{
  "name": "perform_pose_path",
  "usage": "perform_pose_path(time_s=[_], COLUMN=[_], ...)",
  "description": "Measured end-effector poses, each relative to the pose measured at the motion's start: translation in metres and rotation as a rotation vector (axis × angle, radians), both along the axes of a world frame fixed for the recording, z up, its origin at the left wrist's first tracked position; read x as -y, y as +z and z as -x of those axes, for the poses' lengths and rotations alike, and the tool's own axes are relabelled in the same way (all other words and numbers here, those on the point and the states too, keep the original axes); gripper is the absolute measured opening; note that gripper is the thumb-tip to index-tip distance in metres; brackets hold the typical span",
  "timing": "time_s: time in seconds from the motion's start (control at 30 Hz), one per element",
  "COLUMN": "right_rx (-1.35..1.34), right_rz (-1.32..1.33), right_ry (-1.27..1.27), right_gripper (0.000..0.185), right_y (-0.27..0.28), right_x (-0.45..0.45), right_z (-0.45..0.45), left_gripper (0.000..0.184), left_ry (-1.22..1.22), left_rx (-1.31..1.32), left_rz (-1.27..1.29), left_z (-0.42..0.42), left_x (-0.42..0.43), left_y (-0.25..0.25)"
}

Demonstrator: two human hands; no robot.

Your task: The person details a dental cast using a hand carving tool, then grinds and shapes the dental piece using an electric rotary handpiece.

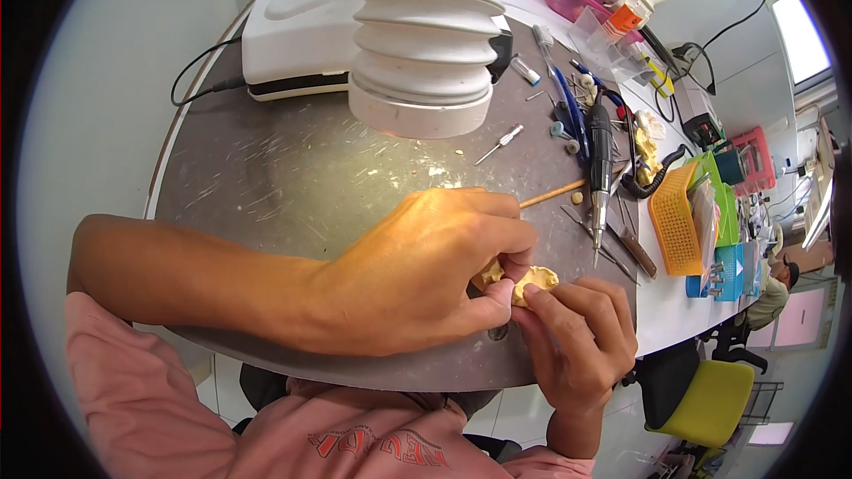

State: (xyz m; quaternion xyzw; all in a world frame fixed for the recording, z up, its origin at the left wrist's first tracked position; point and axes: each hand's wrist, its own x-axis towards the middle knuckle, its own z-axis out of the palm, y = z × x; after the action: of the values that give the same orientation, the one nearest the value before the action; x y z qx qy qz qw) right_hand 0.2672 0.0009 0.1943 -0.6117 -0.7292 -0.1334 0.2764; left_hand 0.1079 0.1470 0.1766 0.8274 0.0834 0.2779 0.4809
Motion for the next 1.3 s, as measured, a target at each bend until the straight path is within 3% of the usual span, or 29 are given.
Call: perform_pose_path(time_s=[0.23, 0.33, 0.43, 0.5, 0.67, 0.73, 0.93, 1.1, 1.2, 1.3], right_rx=[0.017, 0.031, 0.035, 0.040, 0.150, 0.135, 0.191, 0.160, -0.011, -0.464], right_rz=[-0.007, -0.003, 0.002, -0.002, -0.045, -0.041, 0.096, 0.005, -0.070, 0.070], right_ry=[0.038, 0.049, 0.059, 0.071, 0.057, 0.036, 0.110, 0.118, 0.099, 0.279], right_gripper=[0.030, 0.030, 0.030, 0.030, 0.026, 0.021, 0.016, 0.018, 0.021, 0.021], right_y=[-0.002, 0.000, 0.001, 0.003, 0.028, 0.036, 0.031, 0.029, 0.041, 0.044], right_x=[0.002, 0.003, 0.002, 0.000, -0.020, -0.038, -0.088, -0.089, -0.078, -0.073], right_z=[-0.002, -0.002, -0.004, -0.006, -0.023, -0.031, -0.054, -0.053, -0.039, -0.029], left_gripper=[0.011, 0.011, 0.010, 0.008, 0.005, 0.006, 0.014, 0.014, 0.014, 0.013], left_ry=[0.010, 0.018, 0.015, -0.019, -0.002, 0.080, 0.086, 0.050, 0.067, 0.033], left_rx=[0.025, -0.024, 0.104, -0.016, 0.119, 0.175, 0.202, 0.179, 0.143, 0.217], left_rz=[-0.107, -0.019, -0.004, 0.334, 0.596, 0.820, 0.922, 1.010, 1.024, 1.028], left_z=[-0.002, -0.002, 0.000, 0.007, 0.014, 0.014, 0.013, 0.011, 0.008, 0.004], left_x=[0.001, 0.002, -0.003, -0.006, -0.013, -0.014, -0.017, -0.020, -0.017, -0.019], left_y=[0.000, 0.003, 0.005, 0.014, 0.002, 0.002, -0.004, 0.000, -0.001, -0.006])
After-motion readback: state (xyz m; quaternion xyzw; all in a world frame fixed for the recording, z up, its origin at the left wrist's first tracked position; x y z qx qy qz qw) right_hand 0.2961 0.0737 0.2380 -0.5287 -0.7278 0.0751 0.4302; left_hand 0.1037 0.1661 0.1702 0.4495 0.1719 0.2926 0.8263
